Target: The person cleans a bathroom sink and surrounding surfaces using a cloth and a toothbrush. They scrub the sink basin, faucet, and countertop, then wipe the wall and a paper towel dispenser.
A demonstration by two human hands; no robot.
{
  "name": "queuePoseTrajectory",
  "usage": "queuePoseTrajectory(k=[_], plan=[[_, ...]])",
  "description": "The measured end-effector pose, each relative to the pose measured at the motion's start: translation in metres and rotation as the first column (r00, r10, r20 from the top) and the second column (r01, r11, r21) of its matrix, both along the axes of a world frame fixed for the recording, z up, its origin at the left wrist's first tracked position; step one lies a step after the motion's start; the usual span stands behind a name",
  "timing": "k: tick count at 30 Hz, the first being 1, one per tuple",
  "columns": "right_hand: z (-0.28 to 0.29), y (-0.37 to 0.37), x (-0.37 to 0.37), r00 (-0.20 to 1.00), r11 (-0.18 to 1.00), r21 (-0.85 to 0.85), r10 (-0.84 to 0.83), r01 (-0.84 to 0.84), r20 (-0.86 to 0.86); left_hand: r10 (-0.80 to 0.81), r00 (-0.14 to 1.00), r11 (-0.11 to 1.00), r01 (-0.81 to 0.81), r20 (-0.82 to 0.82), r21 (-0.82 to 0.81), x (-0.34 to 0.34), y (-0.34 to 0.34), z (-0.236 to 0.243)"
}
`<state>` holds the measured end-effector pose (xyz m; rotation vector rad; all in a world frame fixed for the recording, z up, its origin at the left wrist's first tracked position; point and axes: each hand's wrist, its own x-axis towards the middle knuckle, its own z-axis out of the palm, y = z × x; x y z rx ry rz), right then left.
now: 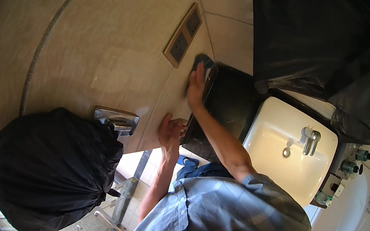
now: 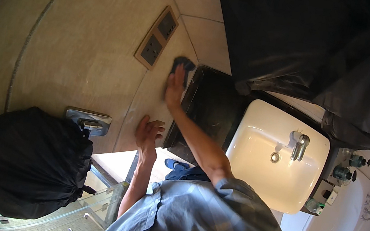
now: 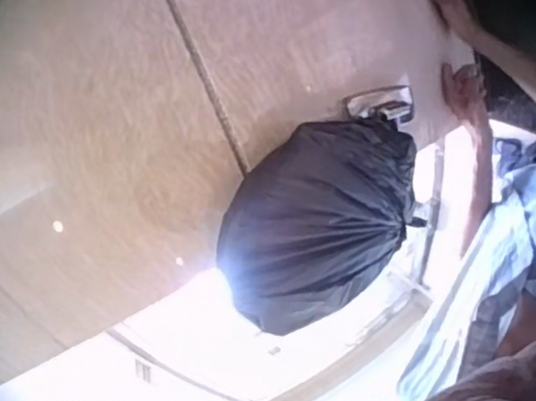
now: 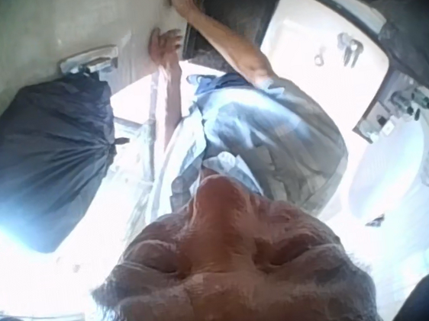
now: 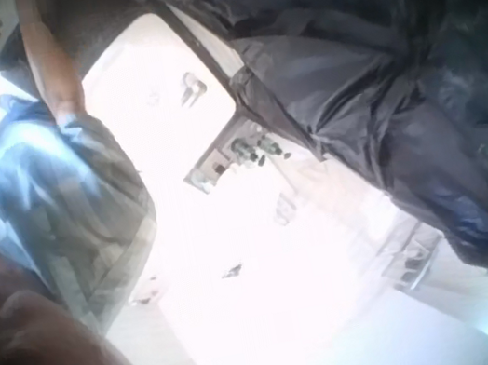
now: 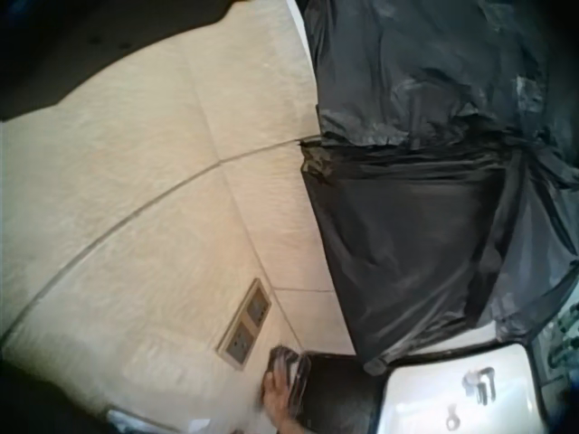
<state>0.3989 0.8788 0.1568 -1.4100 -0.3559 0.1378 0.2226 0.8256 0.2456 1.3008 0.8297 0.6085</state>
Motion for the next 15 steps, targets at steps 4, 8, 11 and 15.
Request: queuePoseTrajectory(k=[4, 8, 11, 15], plan=[[0.01, -0.012, -0.039, 0.986, 0.997, 0.063, 0.035, -0.046, 0.162, 0.062, 0.996, 0.997, -0.065, 0.063, 0.041, -0.006, -0.002, 0.005], [0.02, 0.006, 0.022, 1.0, 0.99, 0.141, 0.015, -0.017, 0.013, 0.045, 0.993, 0.996, -0.053, 0.112, 0.065, -0.009, -0.004, 0.009], [0.032, 0.017, 0.06, 0.998, 0.993, 0.113, -0.037, 0.043, -0.059, 0.036, 0.989, 0.997, -0.045, 0.141, 0.059, -0.013, -0.008, 0.011], [0.037, 0.005, 0.033, 1.0, 1.0, 0.024, -0.007, 0.007, 0.01, 0.078, 0.987, 0.996, -0.084, 0.143, 0.03, -0.015, -0.013, 0.011]])
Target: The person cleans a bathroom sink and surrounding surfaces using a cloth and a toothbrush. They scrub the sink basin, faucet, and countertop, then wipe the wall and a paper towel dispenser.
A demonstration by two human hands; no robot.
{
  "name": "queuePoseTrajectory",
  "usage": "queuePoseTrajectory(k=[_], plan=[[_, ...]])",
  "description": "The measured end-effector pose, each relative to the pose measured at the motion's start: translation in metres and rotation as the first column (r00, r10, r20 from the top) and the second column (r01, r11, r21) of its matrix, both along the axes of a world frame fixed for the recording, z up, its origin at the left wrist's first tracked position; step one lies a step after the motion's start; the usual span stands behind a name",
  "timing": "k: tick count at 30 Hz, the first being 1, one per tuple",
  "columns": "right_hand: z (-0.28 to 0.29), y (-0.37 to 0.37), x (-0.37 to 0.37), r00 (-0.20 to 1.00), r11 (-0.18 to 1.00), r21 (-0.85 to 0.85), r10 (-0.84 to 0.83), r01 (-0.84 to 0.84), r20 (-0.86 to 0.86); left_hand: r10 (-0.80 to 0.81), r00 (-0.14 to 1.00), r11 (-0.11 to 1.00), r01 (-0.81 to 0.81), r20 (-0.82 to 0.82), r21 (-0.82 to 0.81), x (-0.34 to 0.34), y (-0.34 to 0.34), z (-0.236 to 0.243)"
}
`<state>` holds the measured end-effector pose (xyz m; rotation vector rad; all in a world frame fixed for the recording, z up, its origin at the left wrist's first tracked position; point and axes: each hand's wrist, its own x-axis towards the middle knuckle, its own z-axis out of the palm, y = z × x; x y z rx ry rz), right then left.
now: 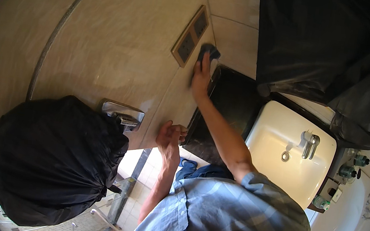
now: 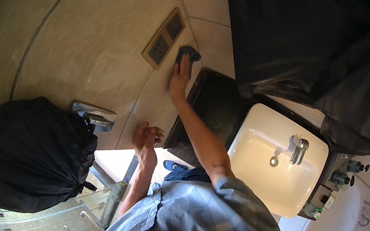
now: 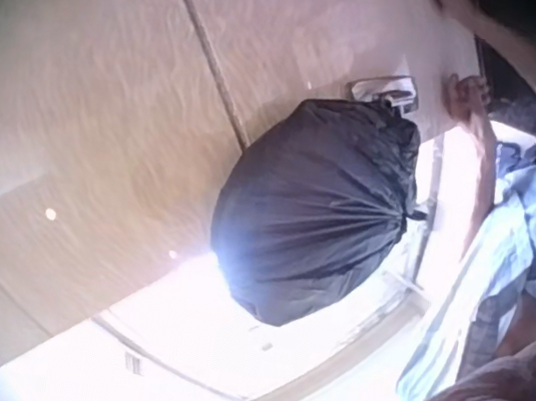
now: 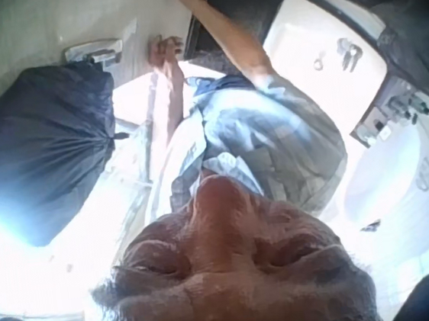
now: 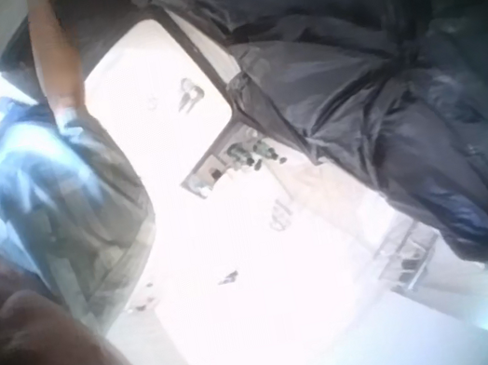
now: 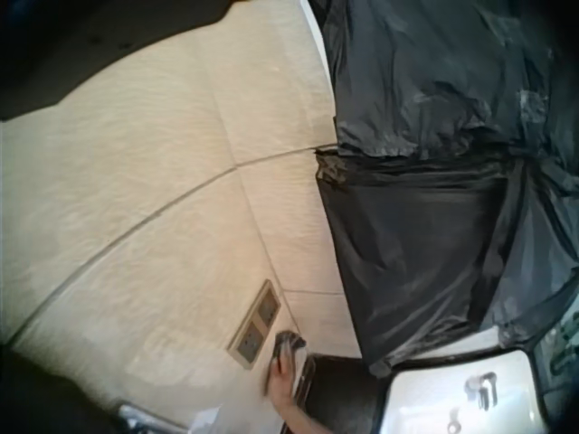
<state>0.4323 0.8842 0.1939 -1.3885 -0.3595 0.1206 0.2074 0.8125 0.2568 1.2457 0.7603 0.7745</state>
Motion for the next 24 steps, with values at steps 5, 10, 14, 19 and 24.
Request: queuePoseTrajectory(k=[5, 10, 14, 19, 24], plan=[[0.016, -0.038, -0.108, 0.981, 0.996, 0.003, 0.082, -0.084, 0.175, 0.069, 0.992, 0.99, -0.081, 0.103, 0.114, -0.004, -0.007, 0.007], [0.029, -0.055, -0.137, 0.893, 0.983, 0.045, 0.143, -0.179, 0.427, 0.052, 0.973, 0.891, -0.146, 0.224, 0.429, -0.009, -0.019, 0.034], [0.066, -0.046, -0.117, 0.817, 0.974, 0.12, 0.092, -0.193, 0.57, -0.056, 0.964, 0.862, -0.085, 0.26, 0.5, -0.011, -0.022, 0.05], [0.13, -0.031, -0.086, 0.665, 0.951, 0.2, 0.01, -0.237, 0.746, -0.008, 0.964, 0.891, -0.114, 0.266, 0.44, -0.013, -0.024, 0.049], [0.18, -0.028, -0.082, 0.516, 0.933, 0.207, -0.027, -0.294, 0.856, -0.039, 0.958, 0.881, -0.102, 0.286, 0.461, -0.012, -0.023, 0.059]])
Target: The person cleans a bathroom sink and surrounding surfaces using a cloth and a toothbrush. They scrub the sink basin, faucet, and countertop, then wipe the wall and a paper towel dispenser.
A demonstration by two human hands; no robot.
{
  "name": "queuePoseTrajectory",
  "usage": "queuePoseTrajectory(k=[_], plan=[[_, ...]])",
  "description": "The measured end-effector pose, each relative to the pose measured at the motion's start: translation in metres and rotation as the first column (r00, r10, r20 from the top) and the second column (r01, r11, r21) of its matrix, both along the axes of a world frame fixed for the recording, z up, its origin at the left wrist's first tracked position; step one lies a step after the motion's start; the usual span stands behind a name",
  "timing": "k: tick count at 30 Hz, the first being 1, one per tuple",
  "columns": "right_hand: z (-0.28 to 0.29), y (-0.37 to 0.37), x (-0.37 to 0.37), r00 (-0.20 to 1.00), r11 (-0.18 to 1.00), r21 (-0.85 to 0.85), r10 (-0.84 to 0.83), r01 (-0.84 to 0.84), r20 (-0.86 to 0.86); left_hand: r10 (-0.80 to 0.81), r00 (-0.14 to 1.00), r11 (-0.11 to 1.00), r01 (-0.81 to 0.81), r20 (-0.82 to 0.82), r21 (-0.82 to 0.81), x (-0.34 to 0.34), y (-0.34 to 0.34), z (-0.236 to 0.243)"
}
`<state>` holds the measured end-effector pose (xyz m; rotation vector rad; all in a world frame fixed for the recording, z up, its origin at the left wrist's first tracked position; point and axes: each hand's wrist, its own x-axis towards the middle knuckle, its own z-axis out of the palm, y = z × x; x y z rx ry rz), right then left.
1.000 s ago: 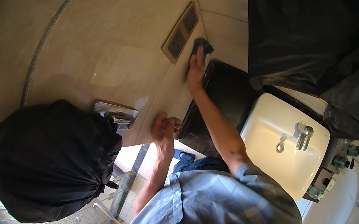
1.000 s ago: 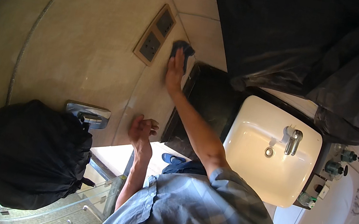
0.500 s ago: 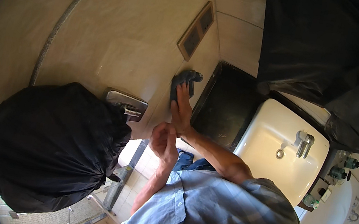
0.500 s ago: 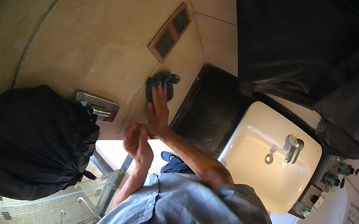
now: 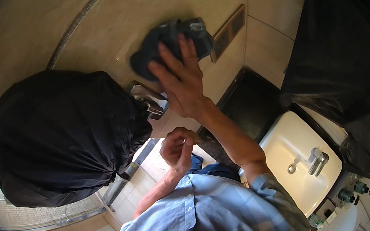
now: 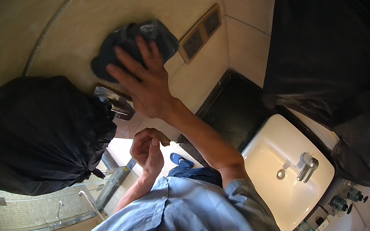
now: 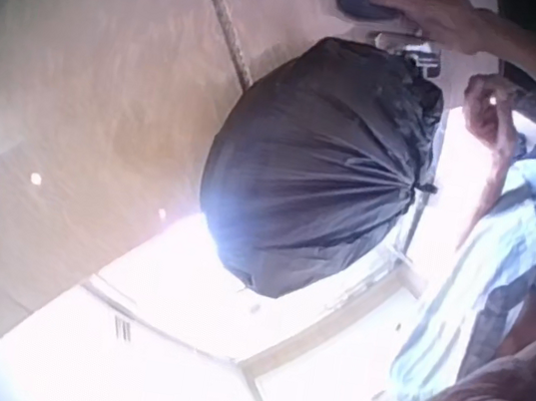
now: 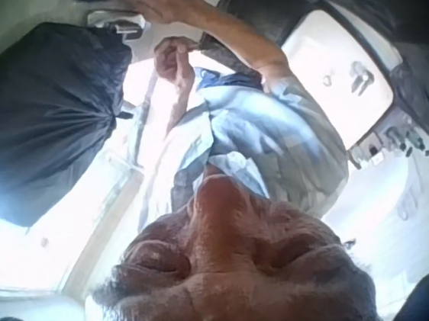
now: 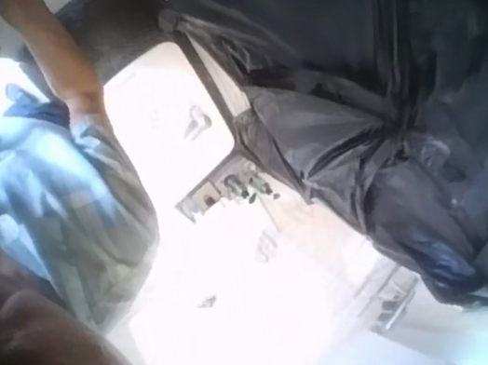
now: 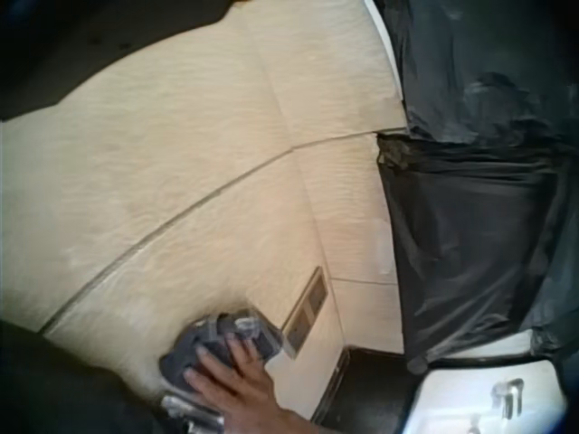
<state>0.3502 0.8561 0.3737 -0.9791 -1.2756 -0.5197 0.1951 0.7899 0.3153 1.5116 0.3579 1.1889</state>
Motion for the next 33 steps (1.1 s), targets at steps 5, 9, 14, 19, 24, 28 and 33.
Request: queuePoseTrajectory(k=[5, 9, 14, 19, 24, 28, 33], plan=[[-0.043, -0.011, -0.02, 0.995, 0.992, -0.118, -0.034, 0.045, 0.094, 0.005, 1.0, 0.999, -0.005, 0.011, 0.04, -0.001, 0.001, 0.007], [-0.107, -0.025, -0.032, 0.995, 0.952, -0.293, -0.097, 0.093, 0.002, -0.015, 1.0, 0.999, 0.016, 0.013, -0.043, -0.004, 0.0, 0.002], [-0.083, -0.02, -0.017, 0.993, 0.977, -0.185, -0.098, 0.11, 0.073, -0.052, 0.999, 0.997, 0.052, -0.01, -0.061, -0.005, -0.002, 0.005], [0.025, 0.002, -0.001, 0.993, 0.999, 0.04, -0.007, 0.003, 0.12, -0.014, 1.0, 1.0, 0.015, 0.027, -0.016, -0.006, -0.004, 0.007], [0.02, -0.015, -0.02, 0.997, 0.999, 0.033, -0.012, 0.009, 0.076, 0.045, 0.999, 0.999, -0.045, 0.018, -0.027, -0.008, 0.0, 0.012], [-0.019, -0.031, -0.04, 0.999, 1.0, 0.017, 0.001, 0.0, -0.041, 0.085, 0.995, 0.994, -0.088, -0.058, -0.061, -0.02, 0.001, 0.0], [-0.036, -0.027, -0.034, 0.998, 0.997, 0.05, -0.066, 0.067, -0.013, 0.116, 0.993, 0.989, -0.118, 0.025, 0.091, -0.011, -0.001, 0.012]])
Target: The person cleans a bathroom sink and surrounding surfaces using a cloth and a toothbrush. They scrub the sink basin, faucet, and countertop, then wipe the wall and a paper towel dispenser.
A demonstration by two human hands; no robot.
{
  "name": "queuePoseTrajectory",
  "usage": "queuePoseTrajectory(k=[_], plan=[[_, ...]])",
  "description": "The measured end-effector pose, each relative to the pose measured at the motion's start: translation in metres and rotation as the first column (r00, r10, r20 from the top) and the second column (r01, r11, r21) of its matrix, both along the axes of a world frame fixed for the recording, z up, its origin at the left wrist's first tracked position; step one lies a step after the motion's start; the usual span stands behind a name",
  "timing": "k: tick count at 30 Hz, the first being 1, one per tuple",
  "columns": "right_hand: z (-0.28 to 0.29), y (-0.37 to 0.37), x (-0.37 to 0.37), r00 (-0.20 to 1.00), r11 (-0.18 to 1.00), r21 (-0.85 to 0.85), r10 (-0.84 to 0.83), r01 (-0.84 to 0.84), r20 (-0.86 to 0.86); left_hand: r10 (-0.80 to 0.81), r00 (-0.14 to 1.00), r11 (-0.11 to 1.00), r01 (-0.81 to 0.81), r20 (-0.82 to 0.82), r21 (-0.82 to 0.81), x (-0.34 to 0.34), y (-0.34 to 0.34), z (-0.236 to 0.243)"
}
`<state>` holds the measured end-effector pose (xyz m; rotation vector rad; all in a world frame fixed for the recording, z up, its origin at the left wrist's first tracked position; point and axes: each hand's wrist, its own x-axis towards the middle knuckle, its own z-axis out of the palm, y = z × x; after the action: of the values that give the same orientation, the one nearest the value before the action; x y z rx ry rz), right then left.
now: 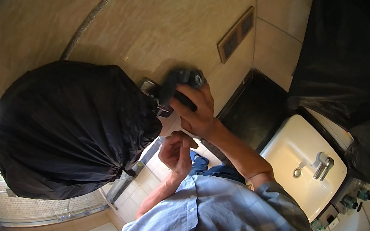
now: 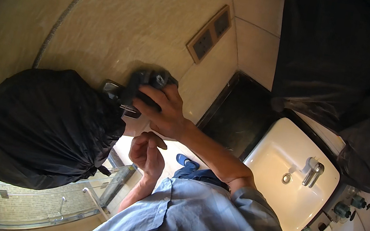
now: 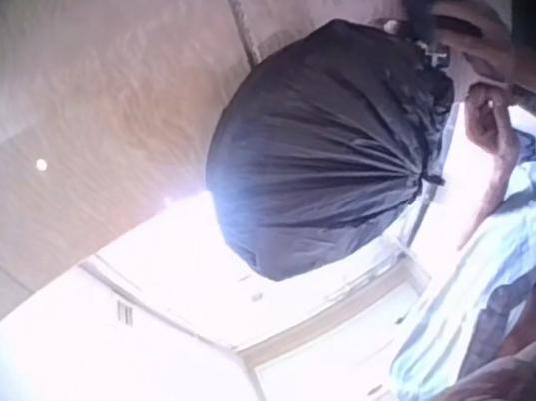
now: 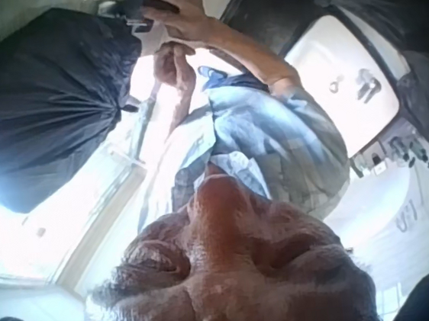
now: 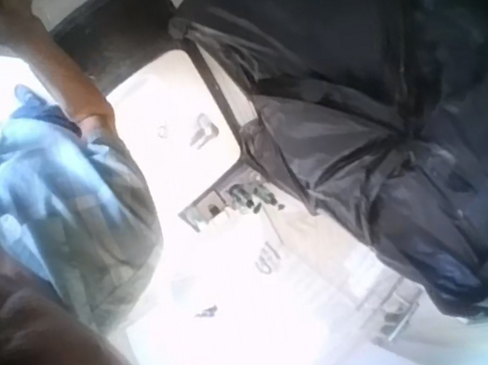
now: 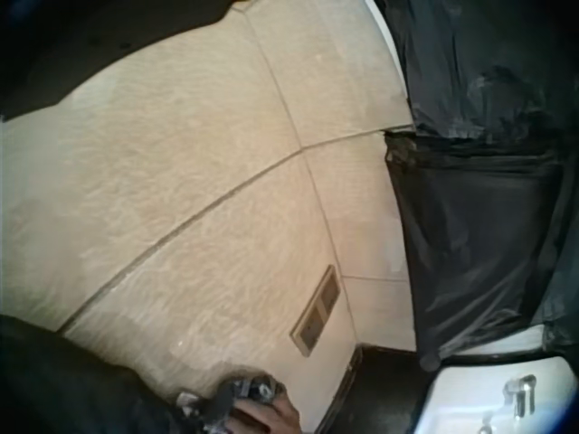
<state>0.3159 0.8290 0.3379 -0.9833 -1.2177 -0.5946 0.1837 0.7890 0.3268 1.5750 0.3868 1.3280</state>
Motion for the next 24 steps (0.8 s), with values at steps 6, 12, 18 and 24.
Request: queuePoseTrajectory(k=[6, 12, 18, 24], plan=[[0.055, 0.009, 0.023, 0.98, 0.999, 0.049, -0.023, 0.014, 0.196, -0.071, 0.996, 0.997, 0.069, 0.049, 0.036, 0.006, -0.002, -0.003], [0.003, 0.003, 0.022, 0.989, 1.0, -0.014, -0.013, 0.015, 0.147, -0.08, 0.993, 0.996, 0.084, 0.087, -0.039, 0.009, -0.004, 0.001], [-0.036, -0.01, 0.017, 0.99, 0.994, -0.113, 0.01, 0.006, 0.139, -0.1, 0.994, 0.994, 0.101, 0.031, -0.045, 0.01, -0.005, -0.004], [-0.032, -0.003, 0.012, 0.995, 0.99, -0.138, -0.015, 0.029, 0.101, -0.047, 0.999, 0.999, 0.047, 0.025, -0.017, 0.011, -0.006, -0.005]])
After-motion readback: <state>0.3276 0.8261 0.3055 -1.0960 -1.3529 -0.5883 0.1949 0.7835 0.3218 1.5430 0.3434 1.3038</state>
